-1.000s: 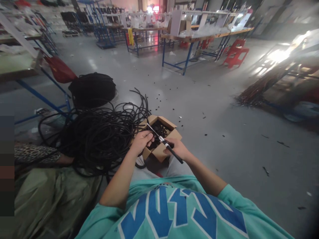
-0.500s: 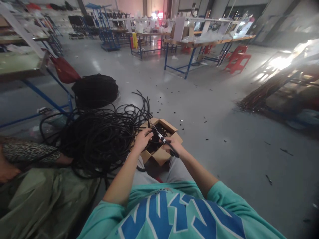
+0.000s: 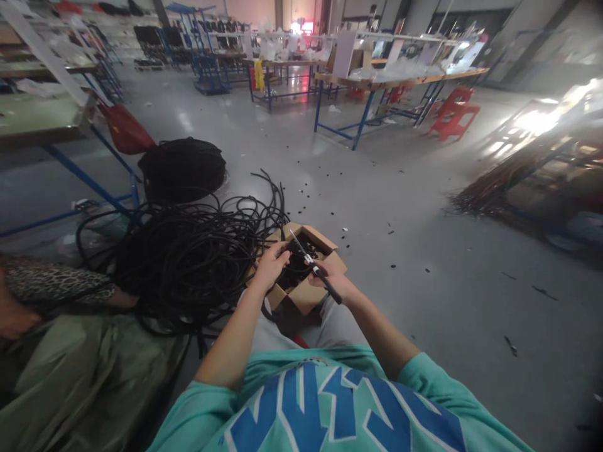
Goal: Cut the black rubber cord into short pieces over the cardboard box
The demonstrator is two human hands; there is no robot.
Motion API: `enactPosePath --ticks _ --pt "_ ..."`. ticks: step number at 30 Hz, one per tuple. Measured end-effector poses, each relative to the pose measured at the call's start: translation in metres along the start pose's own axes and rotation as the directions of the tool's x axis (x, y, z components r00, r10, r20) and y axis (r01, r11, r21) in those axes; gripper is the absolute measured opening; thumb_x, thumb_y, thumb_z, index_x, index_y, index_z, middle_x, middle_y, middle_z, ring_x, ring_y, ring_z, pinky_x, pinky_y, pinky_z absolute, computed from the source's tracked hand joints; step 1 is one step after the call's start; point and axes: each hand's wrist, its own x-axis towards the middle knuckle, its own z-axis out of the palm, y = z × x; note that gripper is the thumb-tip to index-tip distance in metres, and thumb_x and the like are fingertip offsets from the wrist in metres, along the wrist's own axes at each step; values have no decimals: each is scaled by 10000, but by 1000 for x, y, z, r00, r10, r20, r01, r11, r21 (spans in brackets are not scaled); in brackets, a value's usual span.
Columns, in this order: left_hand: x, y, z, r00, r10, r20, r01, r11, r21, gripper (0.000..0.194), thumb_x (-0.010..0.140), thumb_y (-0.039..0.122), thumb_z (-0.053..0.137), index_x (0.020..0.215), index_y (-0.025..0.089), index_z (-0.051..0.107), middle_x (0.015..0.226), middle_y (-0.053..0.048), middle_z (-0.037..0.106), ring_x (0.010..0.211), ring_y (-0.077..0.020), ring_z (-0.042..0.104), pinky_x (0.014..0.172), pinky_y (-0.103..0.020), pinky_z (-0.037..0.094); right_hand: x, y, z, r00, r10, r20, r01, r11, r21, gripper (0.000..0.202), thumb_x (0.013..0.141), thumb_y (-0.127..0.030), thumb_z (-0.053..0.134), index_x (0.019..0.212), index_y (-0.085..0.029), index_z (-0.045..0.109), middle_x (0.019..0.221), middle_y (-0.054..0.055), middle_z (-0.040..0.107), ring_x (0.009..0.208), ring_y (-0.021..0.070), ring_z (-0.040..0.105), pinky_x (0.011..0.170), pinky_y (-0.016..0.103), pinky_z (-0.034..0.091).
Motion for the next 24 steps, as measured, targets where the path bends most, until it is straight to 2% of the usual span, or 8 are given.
enactPosePath --ticks 5,8,11,14,17,24 --pt "-22 20 5 998 -35 -43 25 977 -211 282 602 214 668 835 143 525 737 -1 604 543 -68 523 501 -194 402 -27 7 0 1000 -16 16 17 999 -38 452 572 -215 631 1021 -216 575 746 -12 565 700 154 524 683 282 421" --pt "-36 28 10 997 -78 -3 75 969 -236 295 598 272 689 813 143 532 682 10 601 487 -74 528 445 -193 384 -44 4 2 1000 -19 22 23 982 -186 534 567 -180 614 1093 -241 555 825 2 592 795 189 537 721 300 427" --pt "-48 32 16 995 -101 -12 95 968 -233 307 578 282 705 795 153 532 569 45 563 434 -69 499 411 -182 354 -58 -3 4 999 -16 28 24 941 -337 593 572 -169 608 1157 -233 532 902 20 612 885 220 545 796 336 421" --pt "-58 34 21 991 -133 9 132 972 -194 273 566 261 713 723 149 520 493 57 536 416 -56 468 424 -175 348 -66 -10 6 1000 -14 26 23 909 -415 625 587 -188 610 1202 -191 506 970 50 620 910 235 551 825 363 414" --pt "-66 36 26 987 -152 55 159 973 -167 266 548 256 718 681 142 518 501 50 544 409 -50 454 425 -180 343 -73 -14 7 999 -31 27 40 896 -443 626 591 -186 612 1208 -182 503 1025 64 623 911 235 558 832 364 413" --pt "-77 47 31 984 -130 120 141 985 -96 228 567 279 697 672 131 561 510 32 550 420 -61 467 440 -201 359 -85 -19 7 996 -87 -2 77 894 -442 618 567 -166 641 1172 -234 535 1090 44 613 962 253 551 873 362 397"
